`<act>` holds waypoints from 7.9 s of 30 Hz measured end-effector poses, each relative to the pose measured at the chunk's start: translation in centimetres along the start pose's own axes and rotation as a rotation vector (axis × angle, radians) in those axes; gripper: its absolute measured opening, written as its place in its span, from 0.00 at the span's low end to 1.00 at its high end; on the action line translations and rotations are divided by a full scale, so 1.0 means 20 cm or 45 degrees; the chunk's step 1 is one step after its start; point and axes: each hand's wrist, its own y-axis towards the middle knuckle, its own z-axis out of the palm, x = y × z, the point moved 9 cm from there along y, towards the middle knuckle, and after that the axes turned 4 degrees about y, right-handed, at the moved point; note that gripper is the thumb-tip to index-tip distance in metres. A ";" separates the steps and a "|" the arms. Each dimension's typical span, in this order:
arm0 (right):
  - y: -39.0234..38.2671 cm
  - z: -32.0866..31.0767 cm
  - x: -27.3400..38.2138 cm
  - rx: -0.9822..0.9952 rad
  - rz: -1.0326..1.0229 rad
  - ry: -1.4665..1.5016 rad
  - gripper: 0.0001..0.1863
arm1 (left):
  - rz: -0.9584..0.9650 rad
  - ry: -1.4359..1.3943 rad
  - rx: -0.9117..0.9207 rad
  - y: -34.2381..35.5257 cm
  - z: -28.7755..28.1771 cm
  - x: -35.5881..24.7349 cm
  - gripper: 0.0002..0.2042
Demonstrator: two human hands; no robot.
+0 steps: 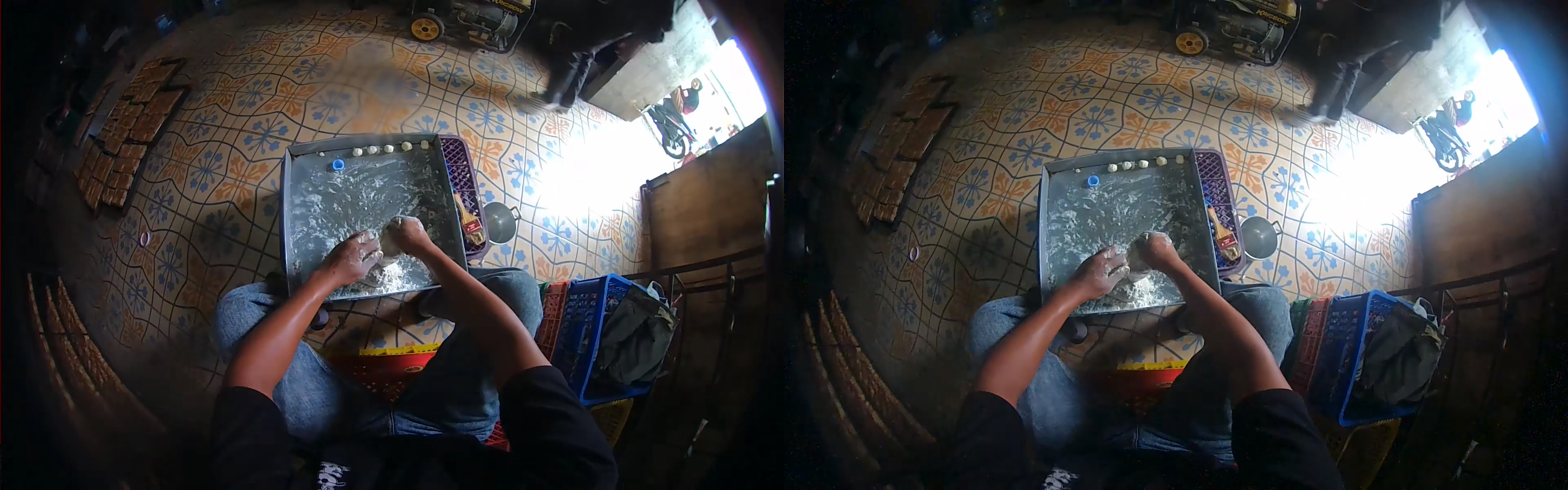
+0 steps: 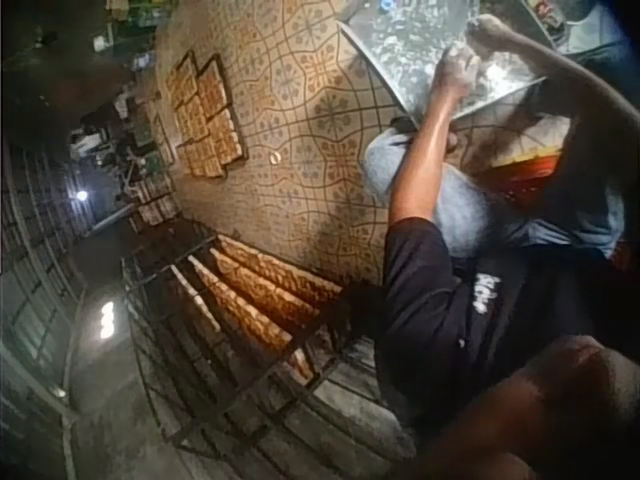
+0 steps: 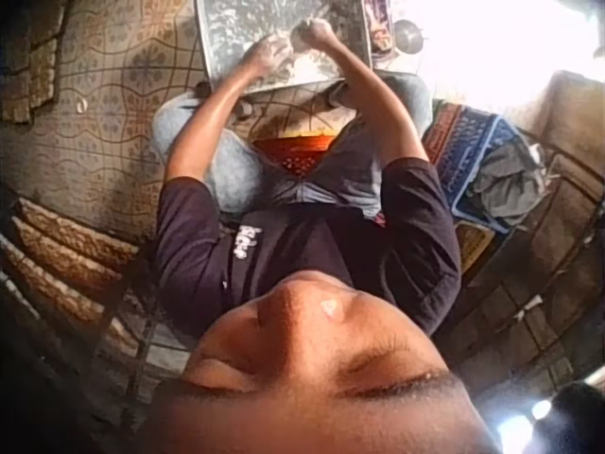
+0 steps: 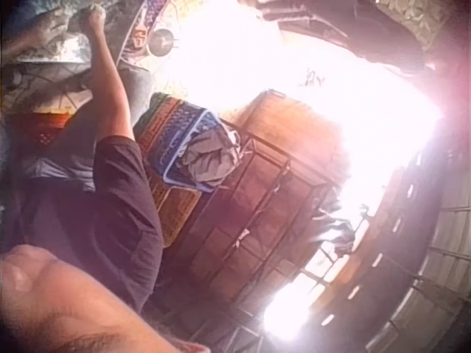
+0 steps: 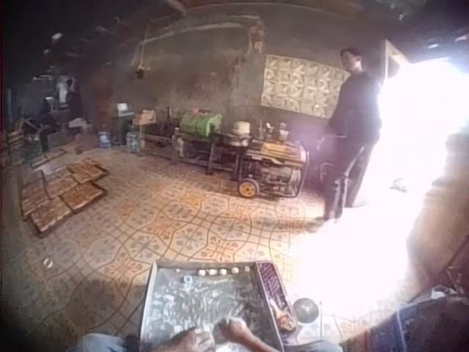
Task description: The person kneads a mass of dough in a metal tray by hand and pours water from a plastic bottle into the tray to moisten the dough.
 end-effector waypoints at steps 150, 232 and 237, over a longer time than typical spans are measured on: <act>-0.01 -0.65 0.78 -0.057 -0.105 0.469 0.11 | -0.374 -0.032 -0.280 -0.15 -0.58 -0.01 0.10; 0.20 -0.83 0.18 -0.777 0.638 1.008 0.22 | -0.389 -0.747 -0.419 0.46 -0.17 0.32 0.17; 0.28 -0.91 0.62 -0.435 0.294 1.056 0.21 | -0.545 -0.763 -0.427 0.39 -0.24 0.46 0.19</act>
